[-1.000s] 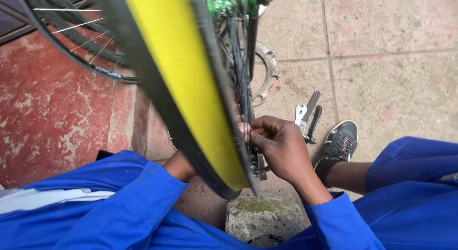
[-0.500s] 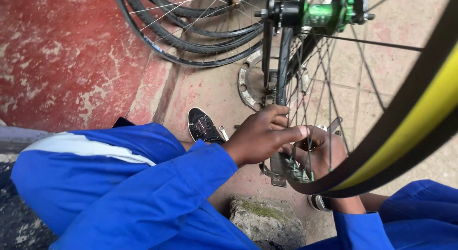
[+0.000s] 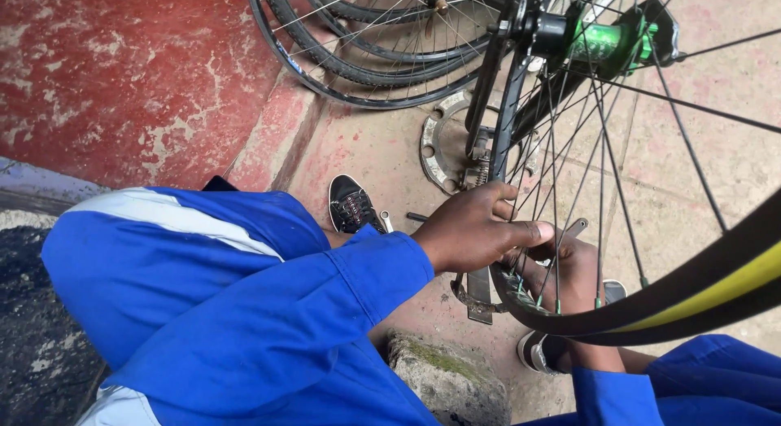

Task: Repairing a bicycle wheel by adjusting the tension of the spokes using a spoke wrench.

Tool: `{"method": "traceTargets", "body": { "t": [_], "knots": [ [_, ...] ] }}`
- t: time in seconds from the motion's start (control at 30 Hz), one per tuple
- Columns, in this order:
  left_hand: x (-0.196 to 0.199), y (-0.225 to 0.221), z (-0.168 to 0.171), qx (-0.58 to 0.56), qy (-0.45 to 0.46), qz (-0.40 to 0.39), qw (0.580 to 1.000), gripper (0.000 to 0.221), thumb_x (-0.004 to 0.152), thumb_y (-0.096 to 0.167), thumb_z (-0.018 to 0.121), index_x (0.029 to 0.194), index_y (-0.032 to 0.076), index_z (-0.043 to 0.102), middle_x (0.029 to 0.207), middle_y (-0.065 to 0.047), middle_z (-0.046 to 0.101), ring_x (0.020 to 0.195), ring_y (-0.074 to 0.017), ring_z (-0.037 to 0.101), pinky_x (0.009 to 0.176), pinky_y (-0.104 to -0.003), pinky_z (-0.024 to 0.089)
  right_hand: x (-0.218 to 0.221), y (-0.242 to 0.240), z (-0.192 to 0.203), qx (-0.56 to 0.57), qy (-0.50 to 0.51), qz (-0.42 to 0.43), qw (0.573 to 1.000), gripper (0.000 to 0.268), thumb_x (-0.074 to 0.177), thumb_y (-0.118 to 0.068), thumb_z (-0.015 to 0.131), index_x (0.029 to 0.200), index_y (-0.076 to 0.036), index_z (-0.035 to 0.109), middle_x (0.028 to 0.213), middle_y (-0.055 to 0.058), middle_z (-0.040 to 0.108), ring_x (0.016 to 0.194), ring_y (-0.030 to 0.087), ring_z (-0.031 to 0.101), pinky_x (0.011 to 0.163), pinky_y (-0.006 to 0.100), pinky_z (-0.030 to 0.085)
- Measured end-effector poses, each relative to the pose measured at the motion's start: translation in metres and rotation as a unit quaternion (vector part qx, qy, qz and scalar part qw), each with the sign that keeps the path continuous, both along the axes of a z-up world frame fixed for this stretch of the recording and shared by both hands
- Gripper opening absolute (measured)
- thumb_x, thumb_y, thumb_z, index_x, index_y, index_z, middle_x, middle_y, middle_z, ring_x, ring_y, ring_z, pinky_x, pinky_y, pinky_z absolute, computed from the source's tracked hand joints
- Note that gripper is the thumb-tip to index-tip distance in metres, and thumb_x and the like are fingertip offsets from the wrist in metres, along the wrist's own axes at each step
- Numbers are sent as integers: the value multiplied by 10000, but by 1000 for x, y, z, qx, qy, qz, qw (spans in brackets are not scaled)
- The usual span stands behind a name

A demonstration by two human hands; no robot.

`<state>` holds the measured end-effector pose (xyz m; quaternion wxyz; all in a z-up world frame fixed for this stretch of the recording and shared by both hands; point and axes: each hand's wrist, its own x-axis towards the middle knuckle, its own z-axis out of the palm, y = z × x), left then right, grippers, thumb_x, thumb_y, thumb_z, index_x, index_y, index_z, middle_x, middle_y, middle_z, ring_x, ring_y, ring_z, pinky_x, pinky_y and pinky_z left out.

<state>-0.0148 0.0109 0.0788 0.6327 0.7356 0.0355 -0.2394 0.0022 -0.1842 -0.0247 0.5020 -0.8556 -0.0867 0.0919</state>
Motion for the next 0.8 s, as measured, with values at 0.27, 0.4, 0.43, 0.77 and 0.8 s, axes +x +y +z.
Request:
{"method": "traceTargets", "body": {
  "t": [0.27,0.4,0.43,0.77,0.8],
  "knots": [
    [-4,7,6,29,0,0,1000,902,722,498,610,1398,-74,440,1283,-265,601,1232,-354,594,997,-465,505,-13,16,25,-36,-19,-21,999,264,730,-217,903,697,-52,699,523,142,592,523,241,576,638,350,475],
    [-3,9,5,43,2,-10,999,892,730,503,604,1402,-64,452,1303,-247,605,1276,-351,565,1064,-471,437,-13,17,16,1,-15,-36,999,277,732,-173,891,665,-31,663,508,119,570,564,154,516,633,327,457],
    [-3,9,6,43,1,-8,999,892,730,503,604,1402,-64,452,1303,-247,605,1276,-351,565,1064,-471,437,-13,18,15,1,-16,-34,999,277,732,-173,891,665,-31,663,508,119,570,564,154,516,633,327,457],
    [-8,10,17,42,3,-17,999,882,735,492,593,1406,-63,447,1304,-237,612,1216,-324,618,1112,-484,361,-13,15,36,90,67,-6,994,110,757,-55,814,751,-19,710,575,88,571,589,143,500,636,301,436],
    [-6,10,15,42,-3,-21,999,888,742,495,588,1411,-68,434,1303,-244,609,1208,-317,625,1114,-484,355,-13,14,39,108,82,0,991,86,752,-31,804,771,-13,722,591,87,573,597,145,504,637,297,433]
  ]
}}
